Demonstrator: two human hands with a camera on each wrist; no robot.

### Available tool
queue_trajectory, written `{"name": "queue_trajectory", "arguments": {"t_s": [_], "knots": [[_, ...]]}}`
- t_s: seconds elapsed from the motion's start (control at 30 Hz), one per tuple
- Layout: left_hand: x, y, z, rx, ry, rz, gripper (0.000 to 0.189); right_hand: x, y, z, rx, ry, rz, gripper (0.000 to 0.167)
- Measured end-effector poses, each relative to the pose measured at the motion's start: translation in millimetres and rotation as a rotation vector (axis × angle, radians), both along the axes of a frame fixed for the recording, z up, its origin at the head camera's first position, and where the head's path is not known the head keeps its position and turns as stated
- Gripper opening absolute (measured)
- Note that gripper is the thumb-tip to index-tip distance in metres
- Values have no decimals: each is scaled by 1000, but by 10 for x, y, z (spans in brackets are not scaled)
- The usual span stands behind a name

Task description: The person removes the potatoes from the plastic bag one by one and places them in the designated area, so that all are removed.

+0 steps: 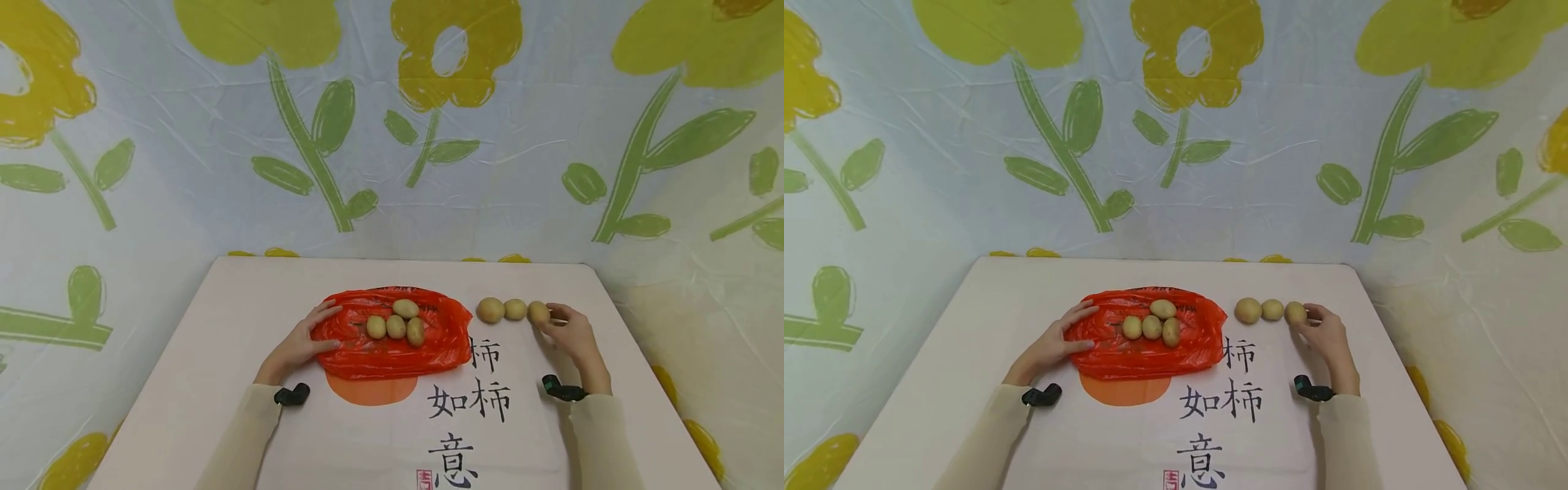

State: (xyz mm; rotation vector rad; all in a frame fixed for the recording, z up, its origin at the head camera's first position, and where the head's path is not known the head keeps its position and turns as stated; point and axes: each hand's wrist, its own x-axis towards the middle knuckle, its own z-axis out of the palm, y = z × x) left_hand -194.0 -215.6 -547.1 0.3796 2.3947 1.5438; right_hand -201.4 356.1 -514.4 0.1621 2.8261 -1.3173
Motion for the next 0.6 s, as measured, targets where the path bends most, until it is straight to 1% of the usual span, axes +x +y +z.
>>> {"name": "queue_trajectory", "arguments": {"t_s": [0.13,0.23,0.6], "knots": [[-7,5,-4,1,-5,1,76,3,-27,10,-17,-38,7,61],[1,6,-3,4,-4,-1,76,11,-30,18,2,-50,12,63],[15,-5,16,16,10,-3,76,-5,-26,69,32,-43,37,67]]}}
